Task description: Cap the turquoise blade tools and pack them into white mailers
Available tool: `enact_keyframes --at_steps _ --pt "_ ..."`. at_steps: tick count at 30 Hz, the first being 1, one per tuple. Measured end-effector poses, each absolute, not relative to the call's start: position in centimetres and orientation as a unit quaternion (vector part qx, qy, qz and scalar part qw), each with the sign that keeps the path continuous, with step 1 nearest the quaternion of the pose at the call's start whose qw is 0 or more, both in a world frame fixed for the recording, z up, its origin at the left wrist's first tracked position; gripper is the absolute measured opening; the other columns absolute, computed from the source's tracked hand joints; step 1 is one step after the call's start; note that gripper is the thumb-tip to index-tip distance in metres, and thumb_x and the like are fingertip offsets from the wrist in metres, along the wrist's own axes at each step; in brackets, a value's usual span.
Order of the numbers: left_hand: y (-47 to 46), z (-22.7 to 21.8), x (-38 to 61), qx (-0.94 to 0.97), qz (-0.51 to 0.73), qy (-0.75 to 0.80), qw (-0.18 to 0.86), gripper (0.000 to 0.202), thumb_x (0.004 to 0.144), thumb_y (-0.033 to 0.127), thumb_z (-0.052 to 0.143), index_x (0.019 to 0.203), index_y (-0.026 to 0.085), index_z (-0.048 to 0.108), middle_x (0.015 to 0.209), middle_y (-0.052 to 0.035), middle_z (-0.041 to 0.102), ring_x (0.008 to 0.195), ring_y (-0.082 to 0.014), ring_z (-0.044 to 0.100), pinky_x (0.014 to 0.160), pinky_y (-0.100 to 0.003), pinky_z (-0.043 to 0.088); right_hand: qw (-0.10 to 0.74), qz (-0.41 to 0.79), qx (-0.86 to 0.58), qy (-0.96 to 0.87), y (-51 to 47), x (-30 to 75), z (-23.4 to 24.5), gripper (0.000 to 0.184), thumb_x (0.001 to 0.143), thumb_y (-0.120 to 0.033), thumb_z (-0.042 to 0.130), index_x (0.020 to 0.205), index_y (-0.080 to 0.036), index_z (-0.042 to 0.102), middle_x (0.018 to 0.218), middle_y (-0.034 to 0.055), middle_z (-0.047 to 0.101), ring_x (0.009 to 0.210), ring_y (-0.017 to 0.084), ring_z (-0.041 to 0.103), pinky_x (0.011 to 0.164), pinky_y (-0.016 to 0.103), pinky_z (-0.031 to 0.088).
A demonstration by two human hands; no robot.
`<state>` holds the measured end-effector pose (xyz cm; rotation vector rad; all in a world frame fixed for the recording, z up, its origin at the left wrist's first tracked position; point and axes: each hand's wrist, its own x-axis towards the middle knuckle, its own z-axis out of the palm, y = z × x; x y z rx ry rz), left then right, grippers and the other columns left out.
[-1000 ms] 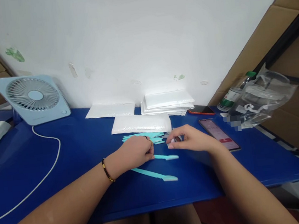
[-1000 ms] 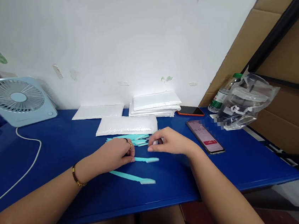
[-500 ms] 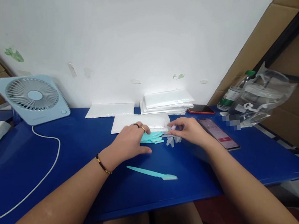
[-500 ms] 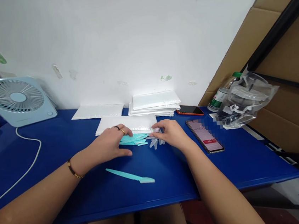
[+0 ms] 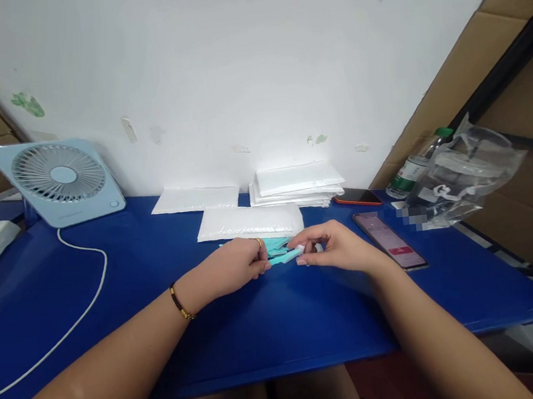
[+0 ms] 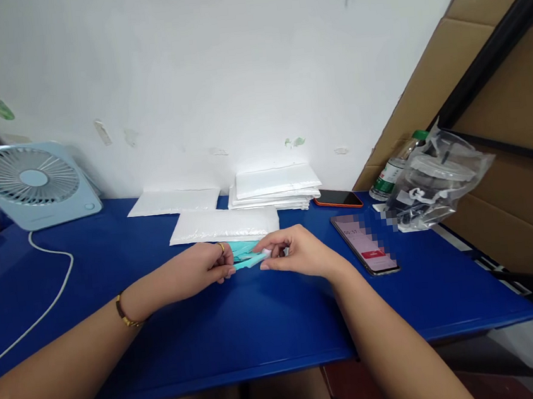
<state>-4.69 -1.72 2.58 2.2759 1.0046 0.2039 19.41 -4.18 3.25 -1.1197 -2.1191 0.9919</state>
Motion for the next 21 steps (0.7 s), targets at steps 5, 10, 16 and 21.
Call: enact_keyframes --at_steps 5,10,16,21 --pt "-1.4 3.4 -4.9 0.812 0.073 0.36 0.454 0.023 0.085 0.04 0.044 0.087 0.018 0.052 0.081 -0.0023 0.067 0.07 -0.0135 0.063 0.062 -0.025 0.046 0.333 0.333 -0.383 -0.795 -4.0 19.7 3.1 0.024 0.076 -0.035 0.066 0.091 -0.017 0.072 0.078 0.0065 0.07 0.065 0.016 0.064 0.06 0.029 0.053" --pt "-1.5 4.4 -5.1 0.819 0.091 0.355 0.441 0.02 0.086 0.039 0.042 0.085 0.019 0.048 0.078 -0.001 0.066 0.065 -0.0117 0.057 0.059 -0.025 0.044 0.402 0.266 -0.41 -0.774 -3.9 20.9 3.8 0.021 0.077 -0.035 0.064 0.087 -0.018 0.072 0.074 0.0061 0.068 0.067 0.017 0.064 0.061 0.03 0.053" --pt "-1.3 4.4 -5.0 0.788 0.083 0.333 0.511 0.023 0.084 0.043 0.047 0.087 0.019 0.048 0.076 0.0002 0.064 0.06 -0.0094 0.049 0.056 -0.022 0.038 0.377 0.272 -0.355 -0.811 -4.4 19.9 4.1 0.028 0.072 -0.032 0.071 0.097 -0.021 0.071 0.082 0.0059 0.069 0.072 0.017 0.064 0.066 0.03 0.054" --pt "-1.5 4.6 -4.9 0.742 0.077 0.311 0.588 0.026 0.083 0.044 0.049 0.085 0.019 0.047 0.072 0.0019 0.059 0.053 -0.0072 0.041 0.052 -0.022 0.034 0.371 0.272 -0.356 -0.813 -4.7 19.7 4.0 0.017 0.076 -0.032 0.067 0.09 -0.024 0.073 0.082 0.0048 0.07 0.072 0.017 0.065 0.065 0.031 0.055"
